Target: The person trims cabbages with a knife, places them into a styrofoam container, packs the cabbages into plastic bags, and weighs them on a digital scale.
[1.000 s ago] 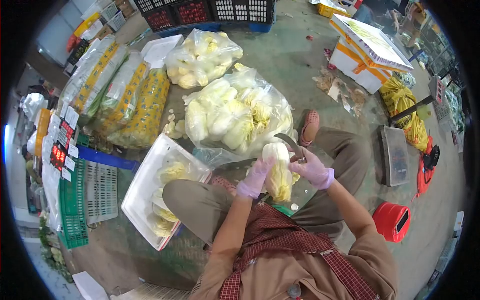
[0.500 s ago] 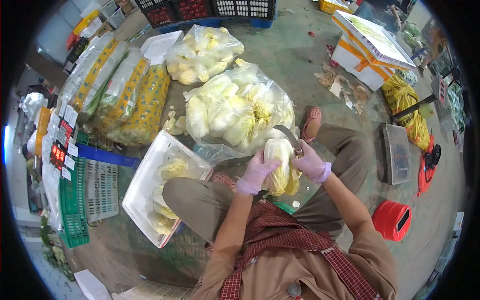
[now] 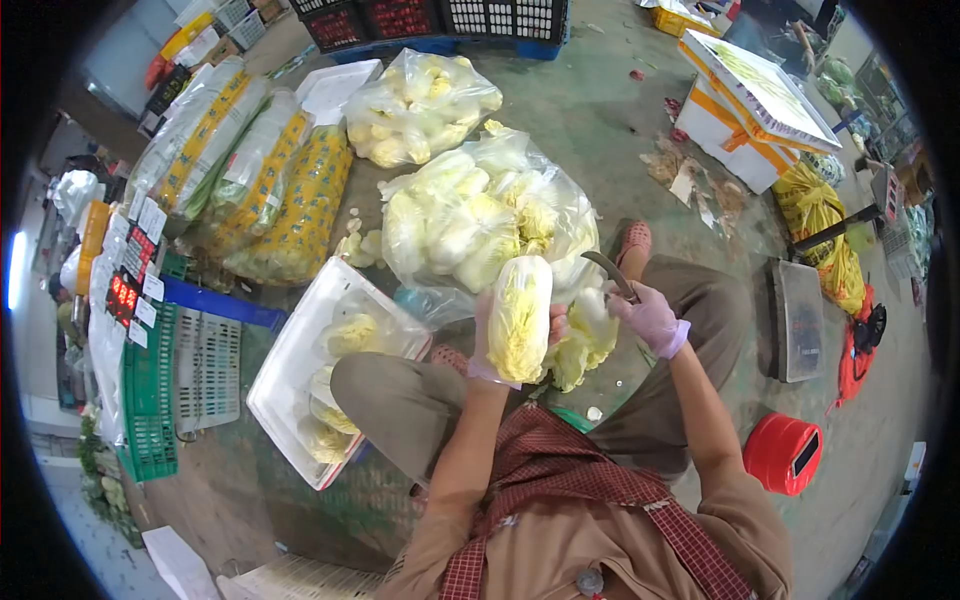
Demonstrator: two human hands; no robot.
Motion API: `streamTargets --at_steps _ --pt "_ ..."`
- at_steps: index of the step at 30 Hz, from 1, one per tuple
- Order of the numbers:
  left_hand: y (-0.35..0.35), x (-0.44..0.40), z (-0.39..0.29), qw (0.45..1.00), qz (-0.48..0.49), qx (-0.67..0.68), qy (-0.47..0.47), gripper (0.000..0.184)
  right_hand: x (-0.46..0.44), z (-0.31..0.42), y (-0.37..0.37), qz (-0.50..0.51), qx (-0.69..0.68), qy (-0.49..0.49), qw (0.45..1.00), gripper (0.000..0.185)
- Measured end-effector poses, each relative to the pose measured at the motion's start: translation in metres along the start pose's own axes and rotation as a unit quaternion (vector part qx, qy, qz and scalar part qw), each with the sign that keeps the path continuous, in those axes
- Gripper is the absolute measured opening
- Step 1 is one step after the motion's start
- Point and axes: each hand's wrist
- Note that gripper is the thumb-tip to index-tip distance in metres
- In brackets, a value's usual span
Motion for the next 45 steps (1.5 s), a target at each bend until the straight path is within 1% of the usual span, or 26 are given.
streamTargets --at_steps 2,5,7,8,11,12,13,14,15,16,18,19,20,21,22,24,26,28,30,31,33,35,37,39,43,45 --pt "-0.003 0.002 0.003 1.0 -0.006 -0.015 -0.026 0.068 0.003 0.005 -0.006 0.014 -0.097 -0.005 0.995 0.033" --pt "0.001 0.001 0.003 0.999 -0.006 0.037 -0.025 0.076 0.012 0.016 -0.006 0.011 -0.062 0.006 0.998 0.028" --pt "-0.001 0.004 0.006 0.998 -0.026 0.013 -0.061 0.068 0.009 0.01 -0.009 0.029 -0.051 0.029 0.998 0.026" --pt "-0.014 0.008 0.007 0.988 -0.047 -0.109 -0.1 0.062 0.012 0.017 -0.008 0.03 -0.05 0.03 0.998 0.026" --pt "-0.025 0.016 0.003 0.999 -0.028 -0.027 0.009 0.051 0.022 0.044 0.003 0.061 -0.132 -0.012 0.989 0.025" --pt "-0.02 0.021 0.007 0.984 -0.137 -0.107 -0.042 0.052 0.026 0.053 0.003 0.07 -0.146 -0.012 0.987 0.025" --pt "-0.016 0.017 0.003 0.989 -0.116 -0.088 -0.012 0.055 0.032 0.07 0.007 0.086 -0.116 -0.011 0.989 0.026" --pt "-0.001 0.014 0.001 0.995 -0.093 -0.039 -0.004 0.056 0.028 0.064 -0.001 0.068 -0.162 -0.08 0.981 0.025" --pt "-0.006 0.016 -0.002 0.997 -0.074 -0.002 0.008 0.058 0.021 0.045 -0.004 0.075 -0.15 -0.045 0.985 0.024" --pt "-0.027 0.026 -0.009 0.997 0.054 -0.037 -0.029 0.06 0.015 0.03 -0.01 0.062 -0.142 -0.057 0.986 0.023" --pt "-0.034 0.037 -0.029 0.99 0.111 -0.036 -0.078 0.062 0.008 0.023 -0.008 0.068 -0.111 -0.053 0.99 0.023" --pt "-0.058 0.057 -0.032 0.985 0.074 -0.074 -0.139 0.061 0.018 0.031 -0.005 0.084 -0.119 -0.051 0.988 0.024" --pt "-0.07 0.073 -0.043 0.968 0.116 -0.1 -0.201 0.061 0.02 0.043 -0.002 0.089 -0.118 -0.047 0.988 0.024" --pt "-0.077 0.091 -0.053 0.945 0.153 -0.128 -0.259 0.062 0.014 0.029 -0.007 0.077 -0.111 0.033 0.99 0.023" --pt "-0.079 0.109 -0.069 0.924 0.145 -0.167 -0.312 0.064 0.01 0.024 -0.008 0.083 -0.116 0.026 0.989 0.024" --pt "-0.088 0.156 -0.085 0.91 -0.016 -0.105 -0.401 0.066 0.005 0.015 -0.013 0.089 -0.132 0.032 0.987 0.024" --pt "-0.056 0.186 -0.121 0.823 -0.205 -0.13 -0.513 0.062 0.004 0.016 -0.02 0.1 -0.127 0.014 0.987 0.023" --pt "-0.035 0.214 -0.163 0.698 -0.4 -0.25 -0.539 0.057 0.012 0.042 -0.023 0.118 -0.116 -0.035 0.986 0.019" --pt "0.011 0.239 -0.208 0.617 -0.49 -0.307 -0.533 0.061 0.007 0.037 -0.029 0.122 -0.108 -0.028 0.986 0.019" --pt "0.027 0.25 -0.228 0.617 -0.489 -0.305 -0.537 0.061 0.003 0.031 -0.032 0.124 -0.101 -0.025 0.987 0.019" --pt "0.056 0.271 -0.261 0.438 -0.628 -0.456 -0.454 0.069 -0.005 0.012 -0.036 0.111 -0.078 0.037 0.99 0.017" --pt "0.077 0.282 -0.288 0.431 -0.652 -0.482 -0.394 0.073 0.0 0.027 -0.034 0.12 -0.077 -0.04 0.989 0.012" --pt "0.092 0.289 -0.3 0.421 -0.676 -0.506 -0.332 0.077 0.0 0.028 -0.038 0.12 -0.071 -0.039 0.989 0.013" --pt "0.102 0.287 -0.31 0.292 -0.697 -0.626 -0.194 0.077 -0.001 0.028 -0.043 0.124 -0.05 -0.037 0.99 0.014" --pt "0.126 0.28 -0.32 0.329 -0.665 -0.658 -0.132 0.081 -0.003 0.023 -0.052 0.123 -0.044 -0.061 0.99 0.013" --pt "0.187 0.277 -0.34 0.303 -0.677 -0.657 -0.137 0.077 -0.004 0.022 -0.056 0.121 -0.04 -0.057 0.99 0.012"
Point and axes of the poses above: each hand's wrist, its own x-axis away from the middle knuckle, its own y-axis out of the back of the hand, z = x × y, and after that the axes turned 3 degrees about x, right-handed
